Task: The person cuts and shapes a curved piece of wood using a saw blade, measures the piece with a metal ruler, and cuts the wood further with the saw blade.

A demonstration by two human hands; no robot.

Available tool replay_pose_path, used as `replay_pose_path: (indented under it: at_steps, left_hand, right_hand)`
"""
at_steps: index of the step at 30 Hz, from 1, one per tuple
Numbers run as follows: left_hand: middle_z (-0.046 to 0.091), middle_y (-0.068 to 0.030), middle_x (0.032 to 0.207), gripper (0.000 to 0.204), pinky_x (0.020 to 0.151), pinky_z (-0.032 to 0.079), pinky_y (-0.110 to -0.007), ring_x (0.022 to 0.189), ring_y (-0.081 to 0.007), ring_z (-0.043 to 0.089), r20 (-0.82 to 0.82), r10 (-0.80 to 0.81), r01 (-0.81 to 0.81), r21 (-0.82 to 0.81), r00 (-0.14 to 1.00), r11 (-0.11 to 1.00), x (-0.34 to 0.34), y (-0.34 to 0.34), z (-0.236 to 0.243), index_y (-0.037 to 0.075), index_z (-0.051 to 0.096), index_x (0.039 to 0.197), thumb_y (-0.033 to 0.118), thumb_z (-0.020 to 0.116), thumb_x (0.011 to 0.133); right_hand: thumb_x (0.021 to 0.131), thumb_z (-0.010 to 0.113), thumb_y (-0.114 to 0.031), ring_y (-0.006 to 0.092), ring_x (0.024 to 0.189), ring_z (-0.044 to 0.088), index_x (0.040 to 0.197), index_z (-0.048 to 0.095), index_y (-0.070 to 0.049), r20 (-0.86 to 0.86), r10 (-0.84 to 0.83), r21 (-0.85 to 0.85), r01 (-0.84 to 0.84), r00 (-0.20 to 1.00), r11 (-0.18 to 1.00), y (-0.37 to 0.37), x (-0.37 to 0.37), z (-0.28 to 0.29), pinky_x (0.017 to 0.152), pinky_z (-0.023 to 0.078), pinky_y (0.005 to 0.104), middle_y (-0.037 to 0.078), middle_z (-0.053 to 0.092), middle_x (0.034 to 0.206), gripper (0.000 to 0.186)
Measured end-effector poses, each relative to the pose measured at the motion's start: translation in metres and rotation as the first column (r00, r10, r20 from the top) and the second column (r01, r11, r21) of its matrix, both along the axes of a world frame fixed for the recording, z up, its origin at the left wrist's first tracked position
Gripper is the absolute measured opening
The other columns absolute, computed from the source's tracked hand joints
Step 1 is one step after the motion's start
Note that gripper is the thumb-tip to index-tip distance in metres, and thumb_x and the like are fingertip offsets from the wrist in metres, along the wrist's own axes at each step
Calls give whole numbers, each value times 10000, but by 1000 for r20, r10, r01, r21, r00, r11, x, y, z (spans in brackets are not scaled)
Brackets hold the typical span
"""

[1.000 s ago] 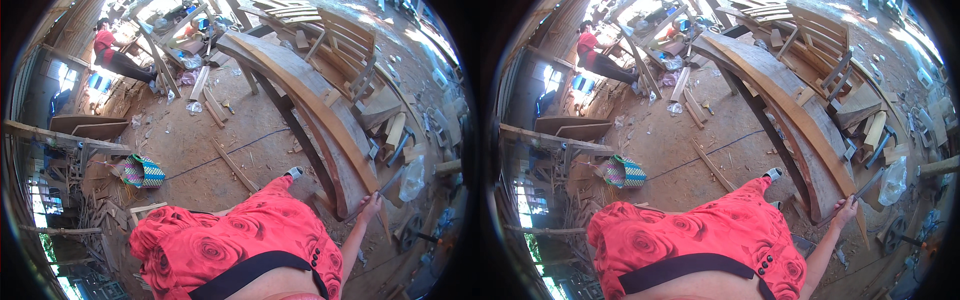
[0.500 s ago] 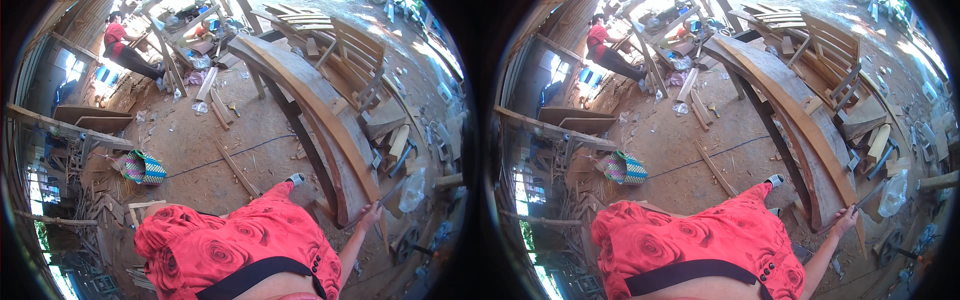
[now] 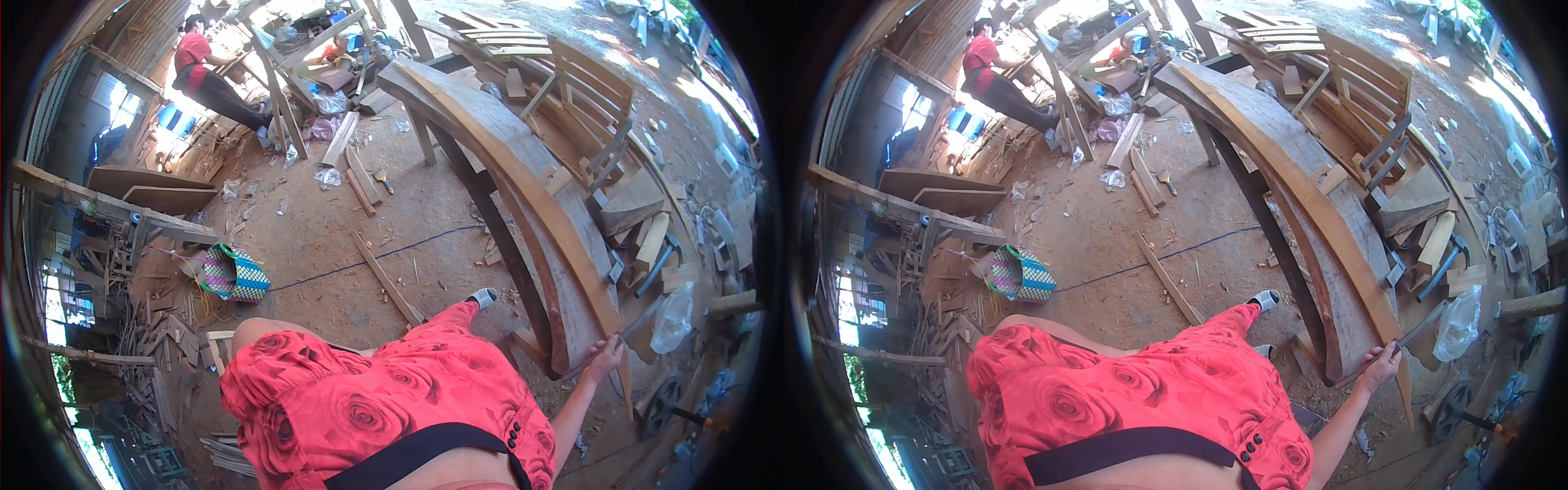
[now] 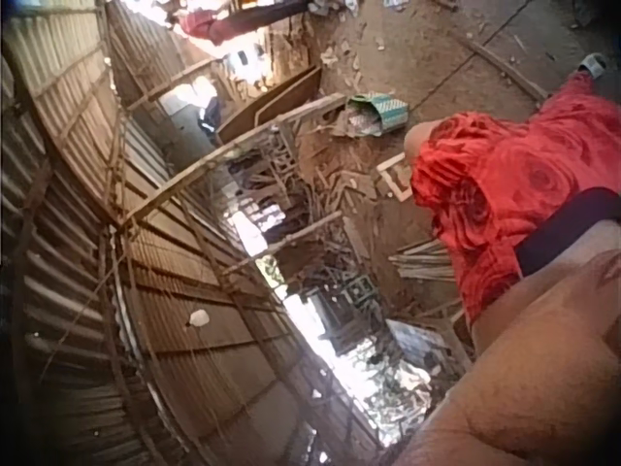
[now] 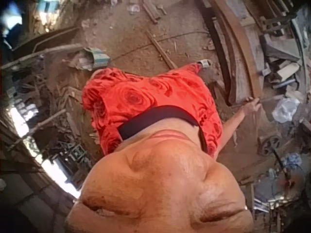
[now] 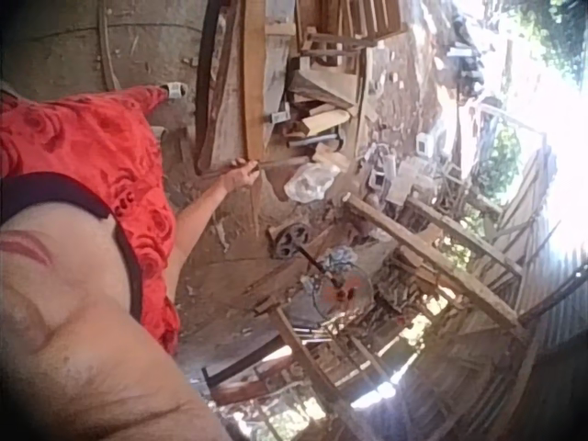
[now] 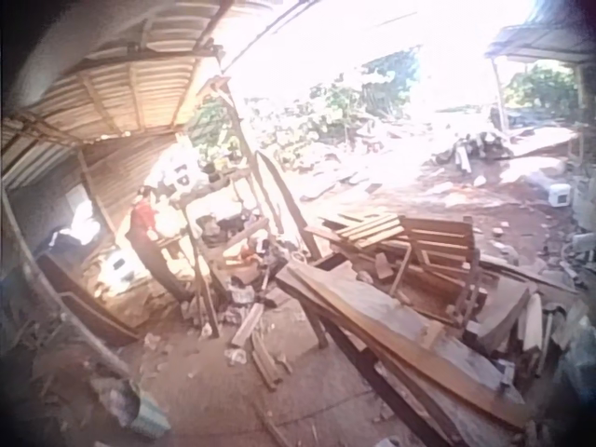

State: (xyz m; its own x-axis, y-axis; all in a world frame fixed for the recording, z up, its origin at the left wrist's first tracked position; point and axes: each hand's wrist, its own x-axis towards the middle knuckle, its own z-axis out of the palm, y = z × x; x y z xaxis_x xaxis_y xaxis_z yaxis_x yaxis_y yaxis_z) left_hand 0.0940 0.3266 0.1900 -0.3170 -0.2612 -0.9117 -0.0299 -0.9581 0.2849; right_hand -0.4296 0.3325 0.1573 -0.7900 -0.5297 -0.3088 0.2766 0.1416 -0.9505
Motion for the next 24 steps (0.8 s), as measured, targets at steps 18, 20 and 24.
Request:
replay_pose_path:
  at_steps: [18,20,24]
  left_hand:
    - [614,-104,1135,417,866,482,-343,996,-185,600,-26,99,-97,60,995,993,6,7,4,64,546,1224,353,458,938]
    - [615,-104,1133,416,864,483,-344,994,-185,601,-26,111,-109,69,994,992,6,8,5,64,546,1225,353,458,938]
    - [616,-104,1130,416,860,486,-344,990,-184,602,-27,125,-123,84,992,989,6,8,5,65,545,1225,352,459,937]
  right_hand:
    - [948,503,-244,49,401,402,886,511,-88,-6,-19,4,19,1000,1000,-3,5,5,343,345,175,-22,454,564,168]
    - [948,503,-240,46,408,400,891,508,-88,-9,-22,9,22,1000,1000,-2,4,6,344,341,170,-22,452,567,163]
    - [948,502,-239,46,411,401,897,504,-86,-6,-24,11,25,1000,1000,-4,6,7,343,342,168,-21,451,570,162]
